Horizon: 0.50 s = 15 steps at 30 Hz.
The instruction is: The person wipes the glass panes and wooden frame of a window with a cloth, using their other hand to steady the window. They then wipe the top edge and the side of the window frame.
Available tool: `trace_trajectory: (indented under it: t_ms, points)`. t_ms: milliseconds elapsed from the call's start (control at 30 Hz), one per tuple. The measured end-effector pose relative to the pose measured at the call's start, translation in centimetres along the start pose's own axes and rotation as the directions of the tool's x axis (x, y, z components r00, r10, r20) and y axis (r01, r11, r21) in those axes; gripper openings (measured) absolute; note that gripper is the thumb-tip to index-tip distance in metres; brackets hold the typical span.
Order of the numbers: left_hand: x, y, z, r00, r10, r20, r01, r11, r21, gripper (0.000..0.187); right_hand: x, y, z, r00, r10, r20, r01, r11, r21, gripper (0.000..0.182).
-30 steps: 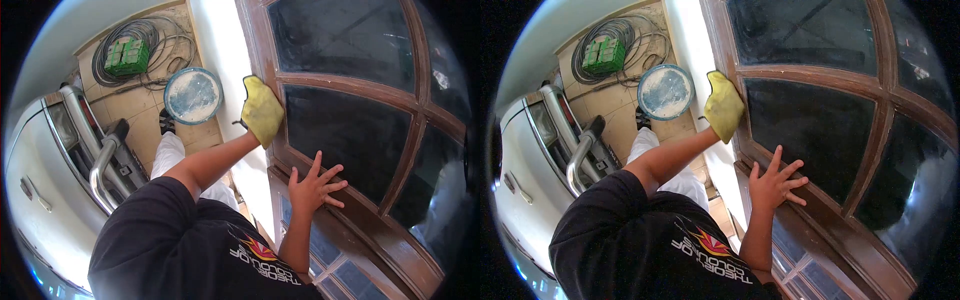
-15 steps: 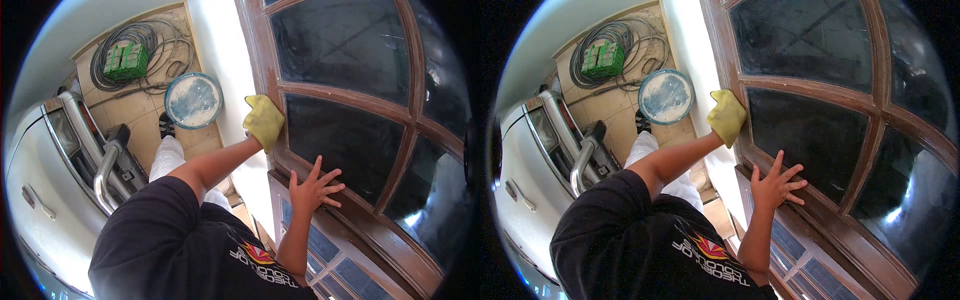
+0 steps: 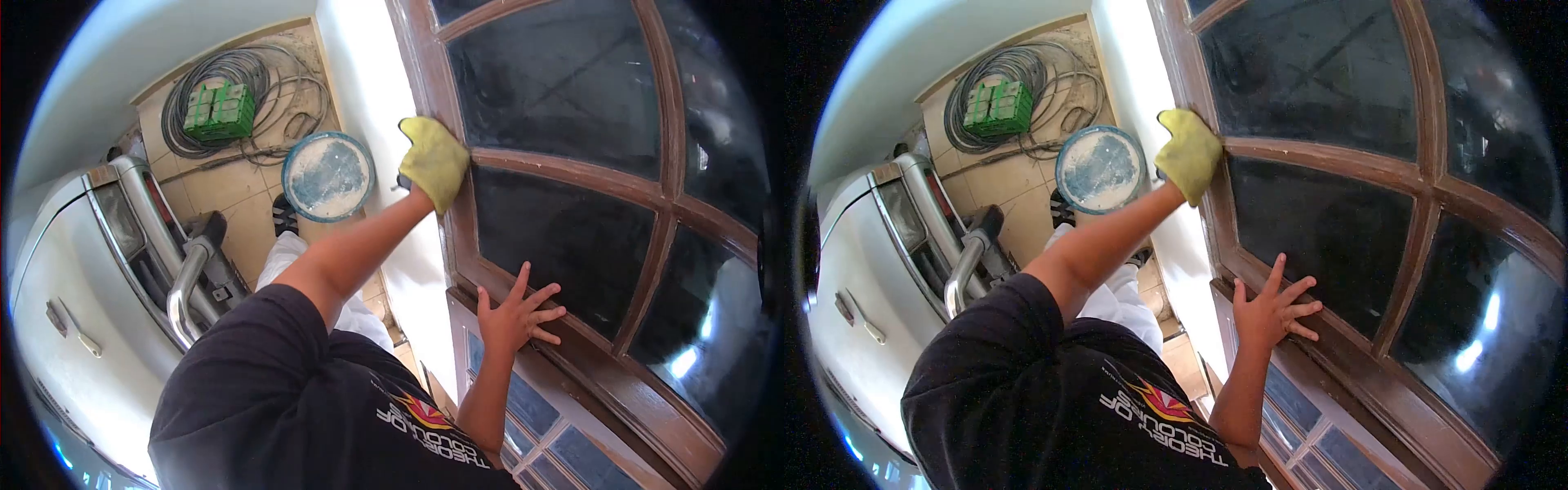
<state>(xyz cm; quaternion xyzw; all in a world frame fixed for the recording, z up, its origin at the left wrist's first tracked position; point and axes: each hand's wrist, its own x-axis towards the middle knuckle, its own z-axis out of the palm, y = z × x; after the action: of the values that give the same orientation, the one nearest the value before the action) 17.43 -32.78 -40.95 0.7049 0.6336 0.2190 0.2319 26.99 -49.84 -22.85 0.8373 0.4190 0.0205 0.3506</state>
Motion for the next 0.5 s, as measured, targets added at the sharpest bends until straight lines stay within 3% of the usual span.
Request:
trace_trajectory:
  t_ms: [67,100,133,167,200,267,333,400,433,500]
  points:
    - [-1.2,-0.1,7.8,0.990,-0.136,0.023,0.138,0.977,-0.163,0.017,0.1,-0.3,-0.2,0.999,0.012,0.032,-0.012,1.000,0.010,0.089]
    - [-2.0,0.0,6.0,0.990,-0.139,0.023,0.140,0.977,-0.158,0.017,0.1,-0.2,-0.1,1.000,0.009,0.020,-0.009,1.000,0.007,0.090]
    - [-3.3,0.3,2.3,0.993,0.120,0.003,-0.119,0.993,-0.015,0.016,0.0,-0.1,0.0,1.000,0.001,0.011,-0.001,1.000,0.001,0.090]
    - [-4.6,0.5,-0.1,0.930,0.366,0.024,-0.366,0.921,0.132,0.016,0.1,0.0,0.1,1.000,-0.014,0.015,0.014,1.000,0.003,0.090]
    - [-5.5,0.7,-0.5,0.934,0.355,0.032,-0.356,0.923,0.144,0.016,0.1,0.0,0.4,1.000,-0.021,-0.019,0.021,1.000,0.001,0.090]
    - [-6.6,1.6,-1.0,0.889,0.364,0.279,-0.408,0.906,0.117,0.014,0.1,0.2,1.0,0.998,-0.038,-0.053,0.039,0.999,0.013,0.090]
    - [-7.9,1.4,-0.8,0.889,0.365,0.276,-0.405,0.908,0.105,0.014,0.3,0.6,1.8,0.989,-0.074,-0.130,0.076,0.997,0.016,0.087]
    - [-9.5,1.0,0.8,0.844,0.527,-0.100,-0.523,0.850,0.067,0.013,0.0,1.1,2.5,0.980,-0.108,-0.168,0.113,0.993,0.023,0.089]
    - [-9.4,1.2,0.9,0.860,0.511,0.003,-0.510,0.859,0.051,0.012,0.2,1.1,2.5,0.968,-0.136,-0.211,0.145,0.989,0.030,0.091]
    - [-8.9,1.2,0.2,0.862,0.507,0.014,-0.505,0.857,0.104,0.012,0.1,1.1,2.0,0.964,-0.177,-0.197,0.198,0.976,0.090,0.089]
